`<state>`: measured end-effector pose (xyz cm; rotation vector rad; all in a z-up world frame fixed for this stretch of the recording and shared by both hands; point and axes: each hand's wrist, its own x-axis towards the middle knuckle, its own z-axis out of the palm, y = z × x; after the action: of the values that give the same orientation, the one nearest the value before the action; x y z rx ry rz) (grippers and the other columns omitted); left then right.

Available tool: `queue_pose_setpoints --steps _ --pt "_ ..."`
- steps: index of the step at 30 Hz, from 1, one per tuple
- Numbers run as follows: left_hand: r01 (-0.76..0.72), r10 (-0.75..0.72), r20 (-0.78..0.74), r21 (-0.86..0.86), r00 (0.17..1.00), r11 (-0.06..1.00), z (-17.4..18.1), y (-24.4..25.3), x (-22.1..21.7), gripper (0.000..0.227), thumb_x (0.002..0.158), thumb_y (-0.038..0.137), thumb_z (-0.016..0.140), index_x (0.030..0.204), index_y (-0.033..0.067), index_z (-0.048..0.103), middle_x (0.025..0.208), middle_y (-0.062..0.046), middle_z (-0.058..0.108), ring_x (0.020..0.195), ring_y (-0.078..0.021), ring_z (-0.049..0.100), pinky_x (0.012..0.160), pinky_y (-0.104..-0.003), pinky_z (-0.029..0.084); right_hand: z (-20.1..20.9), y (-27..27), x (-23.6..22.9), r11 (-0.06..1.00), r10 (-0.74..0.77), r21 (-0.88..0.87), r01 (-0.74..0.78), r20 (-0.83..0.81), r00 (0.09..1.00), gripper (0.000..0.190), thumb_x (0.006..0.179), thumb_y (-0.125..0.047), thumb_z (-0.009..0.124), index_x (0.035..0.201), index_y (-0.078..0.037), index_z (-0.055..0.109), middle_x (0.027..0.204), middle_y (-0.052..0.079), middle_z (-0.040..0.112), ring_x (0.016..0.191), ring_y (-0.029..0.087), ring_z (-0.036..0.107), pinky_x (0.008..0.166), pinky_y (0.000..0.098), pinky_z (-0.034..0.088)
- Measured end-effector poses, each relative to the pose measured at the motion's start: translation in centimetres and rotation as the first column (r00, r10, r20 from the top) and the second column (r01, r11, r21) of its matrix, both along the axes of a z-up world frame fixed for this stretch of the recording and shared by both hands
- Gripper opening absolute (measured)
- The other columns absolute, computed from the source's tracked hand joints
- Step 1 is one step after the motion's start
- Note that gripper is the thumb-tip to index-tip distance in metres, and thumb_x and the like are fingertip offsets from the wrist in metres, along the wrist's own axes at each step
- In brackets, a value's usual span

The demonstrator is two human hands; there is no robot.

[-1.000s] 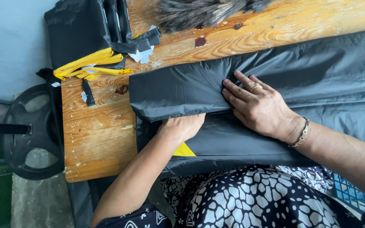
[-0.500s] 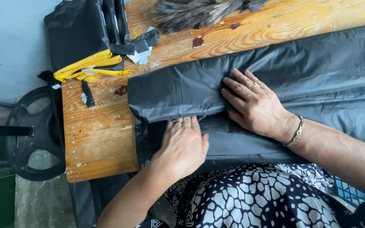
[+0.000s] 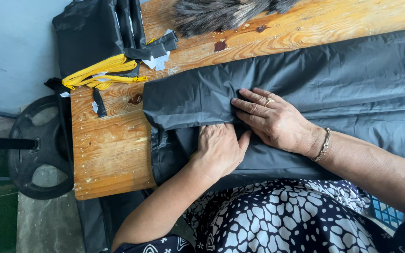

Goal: The person folds a black plastic shipping bag around an item on a wooden table, smoothing the surface and securing the edges to create a compact package.

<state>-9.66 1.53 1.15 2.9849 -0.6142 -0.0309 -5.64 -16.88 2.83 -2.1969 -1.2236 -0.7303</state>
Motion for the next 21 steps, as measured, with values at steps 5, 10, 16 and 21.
queue_pose_setpoints --steps 5,10,16,21 --pt "0.079 -0.079 0.080 0.000 0.994 0.997 2.4 0.3 -1.2 0.056 0.094 0.046 0.051 0.109 -0.0067 0.062 0.099 -0.025 0.063 0.101 -0.0462 0.064 0.091 -0.057 0.047 1.4 1.0 -0.2 1.000 -0.012 -0.003 0.012 -0.020 1.000 0.038 0.105 -0.019 0.048 0.138 -0.006 0.064 0.141 0.019 0.063 0.125 0.041 0.064 0.101 0.0504 0.049" --pt "0.264 -0.281 -0.083 -0.169 0.956 0.950 8.3 0.9 -2.6 0.049 0.095 0.024 0.049 0.121 -0.0157 0.061 0.120 -0.039 0.063 0.115 -0.0542 0.059 0.100 -0.058 0.043 1.0 0.8 0.0 0.995 0.003 -0.100 0.000 0.034 0.999 0.033 0.102 -0.018 0.052 0.129 -0.010 0.068 0.137 0.019 0.064 0.121 0.041 0.063 0.094 0.0491 0.047" --pt "0.314 -0.056 0.551 -0.388 0.833 0.867 8.4 -1.0 1.4 0.045 0.098 0.021 0.057 0.127 -0.0124 0.061 0.136 -0.034 0.057 0.137 -0.0513 0.048 0.118 -0.063 0.030 -3.3 -0.3 0.8 0.990 0.038 -0.135 -0.043 -0.036 0.999 0.029 0.103 -0.028 0.048 0.109 -0.008 0.070 0.115 0.011 0.065 0.120 0.038 0.059 0.100 0.0513 0.041" --pt "-0.259 0.261 -0.005 0.087 0.965 0.962 5.0 2.2 4.8 0.080 0.105 0.054 0.037 0.164 0.0016 0.021 0.171 -0.029 0.002 0.153 -0.0562 -0.011 0.113 -0.081 -0.014 1.2 0.8 -0.1 0.985 -0.011 -0.170 0.011 0.001 1.000 0.029 0.103 -0.021 0.050 0.124 -0.012 0.068 0.138 0.019 0.061 0.125 0.041 0.059 0.092 0.0481 0.044"
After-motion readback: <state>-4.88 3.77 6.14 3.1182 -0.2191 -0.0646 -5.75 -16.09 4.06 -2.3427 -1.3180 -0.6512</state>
